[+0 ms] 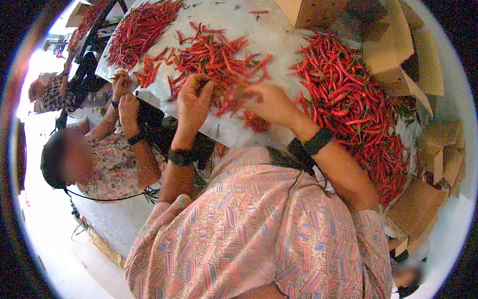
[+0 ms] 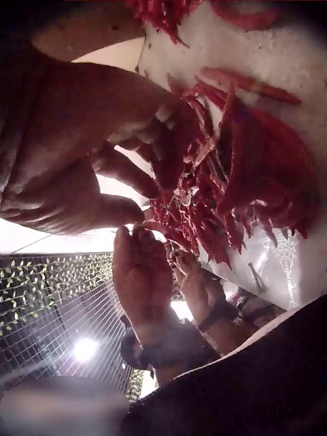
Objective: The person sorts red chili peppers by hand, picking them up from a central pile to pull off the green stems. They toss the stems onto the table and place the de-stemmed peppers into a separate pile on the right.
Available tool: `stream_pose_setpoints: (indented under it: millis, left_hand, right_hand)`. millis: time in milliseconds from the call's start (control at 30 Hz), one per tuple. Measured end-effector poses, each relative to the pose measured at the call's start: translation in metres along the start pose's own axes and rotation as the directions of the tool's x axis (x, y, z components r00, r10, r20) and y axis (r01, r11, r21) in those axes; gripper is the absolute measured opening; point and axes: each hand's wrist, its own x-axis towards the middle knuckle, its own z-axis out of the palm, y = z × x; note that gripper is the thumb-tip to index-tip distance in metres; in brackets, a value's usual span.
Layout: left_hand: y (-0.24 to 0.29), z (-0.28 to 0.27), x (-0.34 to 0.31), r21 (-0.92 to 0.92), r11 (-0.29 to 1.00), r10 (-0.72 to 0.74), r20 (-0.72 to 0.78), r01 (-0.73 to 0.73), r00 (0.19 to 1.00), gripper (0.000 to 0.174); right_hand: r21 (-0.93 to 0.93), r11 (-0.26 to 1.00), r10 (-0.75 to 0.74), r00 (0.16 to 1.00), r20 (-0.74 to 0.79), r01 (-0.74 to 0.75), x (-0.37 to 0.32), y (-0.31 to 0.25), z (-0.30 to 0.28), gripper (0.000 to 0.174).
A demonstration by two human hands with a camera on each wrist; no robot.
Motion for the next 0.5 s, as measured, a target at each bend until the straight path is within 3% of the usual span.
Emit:
stream_pose_setpoints:
  millis: [100, 167, 233, 367, 433, 500]
  left_hand:
    - [0.003, 0.009, -0.004, -0.028, 0.999, -0.023, 0.065, 0.025, 0.998, 0.011]
    - [0.004, 0.014, -0.007, -0.035, 0.999, -0.022, 0.107, 0.026, 0.994, 0.011]
    - [0.004, 0.02, -0.01, -0.207, 0.972, -0.08, 0.173, 0.116, 0.982, 0.013]
    - [0.004, 0.025, -0.015, -0.181, 0.983, 0.0, 0.186, 0.034, 0.983, 0.013]
    - [-0.007, 0.029, -0.017, -0.178, 0.982, -0.018, 0.272, 0.069, 0.962, 0.013]
    - [-0.008, 0.029, -0.019, -0.13, 0.991, 0.02, 0.254, 0.013, 0.967, 0.013]
  right_hand:
    - [-0.076, 0.996, 0.038, 0.999, 0.024, -0.037, 0.001, -0.007, -0.001, 0.026]
    - [0.167, 0.985, 0.032, 0.999, 0.042, -0.039, 0.001, 0.001, 0.002, 0.024]
    - [0.188, 0.982, 0.029, 0.999, 0.043, -0.037, 0.001, 0.008, 0.003, 0.021]
    - [0.232, 0.972, 0.033, 0.999, 0.041, -0.041, -0.003, 0.004, 0.001, 0.019]
    - [0.169, 0.985, 0.029, 0.999, 0.026, -0.033, -0.003, 0.007, 0.001, 0.02]
    - [0.105, 0.994, 0.025, 1.0, 0.012, -0.026, -0.004, 0.009, 0.002, 0.02]
